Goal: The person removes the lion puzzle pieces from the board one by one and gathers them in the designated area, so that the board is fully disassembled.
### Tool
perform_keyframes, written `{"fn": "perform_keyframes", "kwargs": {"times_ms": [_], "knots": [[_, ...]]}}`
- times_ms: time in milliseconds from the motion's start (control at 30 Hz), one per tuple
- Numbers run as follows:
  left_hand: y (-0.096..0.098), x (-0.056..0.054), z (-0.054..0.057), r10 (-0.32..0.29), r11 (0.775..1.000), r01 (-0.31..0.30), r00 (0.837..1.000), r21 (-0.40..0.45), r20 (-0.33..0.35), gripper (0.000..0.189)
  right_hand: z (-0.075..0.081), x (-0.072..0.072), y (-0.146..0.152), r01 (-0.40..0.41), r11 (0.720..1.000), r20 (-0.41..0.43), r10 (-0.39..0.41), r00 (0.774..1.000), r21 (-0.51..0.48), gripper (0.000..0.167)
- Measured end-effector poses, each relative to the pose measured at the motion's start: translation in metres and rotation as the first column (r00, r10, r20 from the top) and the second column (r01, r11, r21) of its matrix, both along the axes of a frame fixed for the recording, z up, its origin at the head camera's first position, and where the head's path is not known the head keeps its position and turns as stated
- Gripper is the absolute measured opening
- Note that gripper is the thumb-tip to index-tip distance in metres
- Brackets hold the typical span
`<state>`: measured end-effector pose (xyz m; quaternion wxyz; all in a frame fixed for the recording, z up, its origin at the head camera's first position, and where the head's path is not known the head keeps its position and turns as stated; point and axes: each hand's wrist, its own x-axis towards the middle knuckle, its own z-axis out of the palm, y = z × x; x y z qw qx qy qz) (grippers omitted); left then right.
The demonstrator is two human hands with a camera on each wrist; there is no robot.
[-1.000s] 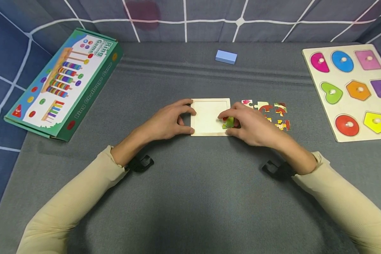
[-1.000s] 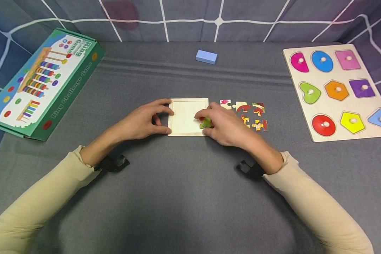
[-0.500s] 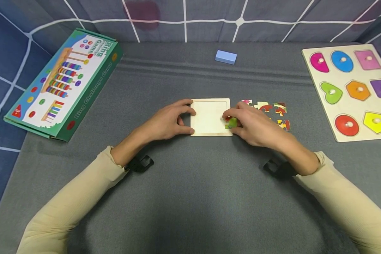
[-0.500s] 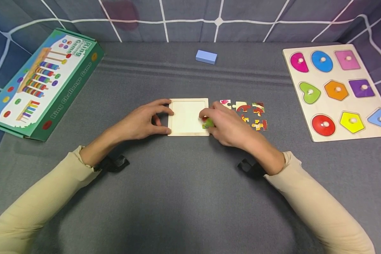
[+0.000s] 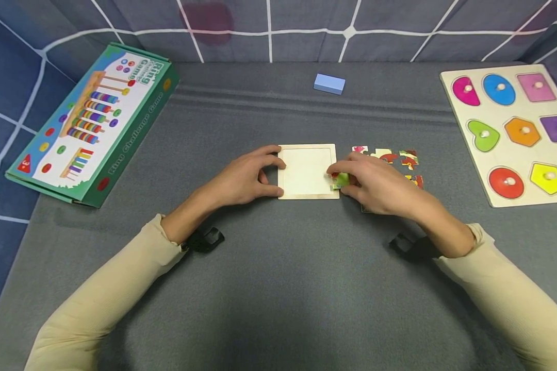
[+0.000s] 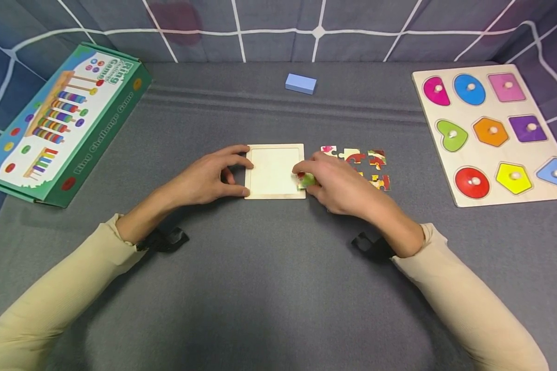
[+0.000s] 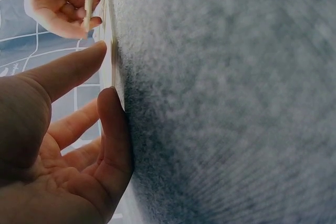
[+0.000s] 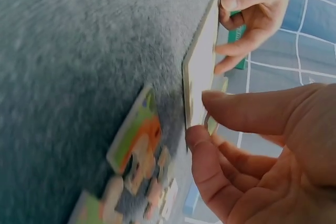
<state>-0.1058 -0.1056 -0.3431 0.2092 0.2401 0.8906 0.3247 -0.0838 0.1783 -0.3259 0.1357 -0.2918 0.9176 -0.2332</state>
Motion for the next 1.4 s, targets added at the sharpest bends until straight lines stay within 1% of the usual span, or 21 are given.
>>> {"fn": "perform_keyframes", "kwargs": {"times_ms": [133,300,467,667,800,867,1067,1133,1300,1400], "knots": [[0.0,0.0,0.0,0.0,1.0,0.0,1.0,-0.002,0.001,0.049,0.005,0.002,0.008,-0.023,0.999,0.01,0.024,1.0,-0.046,0.043],[0.0,0.0,0.0,-0.001,1.0,0.001,1.0,0.001,-0.003,0.049,0.009,0.006,0.017,-0.046,0.996,-0.021,0.044,0.999,-0.07,0.039],[0.0,0.001,0.001,-0.002,1.0,0.002,1.0,0.007,0.004,0.049,0.012,0.014,0.029,-0.044,0.998,-0.042,0.042,0.998,-0.042,0.04],[-0.001,0.001,0.0,0.003,1.0,-0.003,1.0,0.011,0.011,0.049,0.017,0.025,0.045,0.015,1.0,-0.062,-0.014,0.998,0.016,0.047],[0.0,0.001,0.001,0.007,1.0,-0.007,1.0,0.007,0.01,0.049,0.017,0.029,0.056,0.025,0.999,-0.085,-0.024,0.996,0.021,0.051],[0.001,0.001,0.001,0.006,1.0,-0.006,1.0,0.002,0.01,0.049,0.017,0.03,0.061,0.018,1.0,-0.095,-0.016,0.995,0.022,0.051],[0.001,0.0,0.001,-0.001,1.0,0.001,1.0,-0.01,0.014,0.049,0.017,0.036,0.076,0.041,0.998,-0.039,-0.039,0.998,0.051,0.054],[0.001,0.0,0.001,-0.006,1.0,0.006,1.0,-0.009,0.013,0.05,0.016,0.037,0.083,0.033,0.997,-0.034,-0.031,0.999,0.064,0.055],[0.0,0.0,0.0,-0.023,1.0,0.023,1.0,-0.008,0.005,0.054,0.01,0.04,0.099,-0.012,0.996,-0.108,0.021,0.994,0.084,0.055],[-0.001,0.0,0.0,-0.032,0.999,0.032,0.999,-0.004,-0.001,0.055,0.006,0.042,0.107,-0.004,0.996,-0.134,0.016,0.991,0.092,0.053]]}}
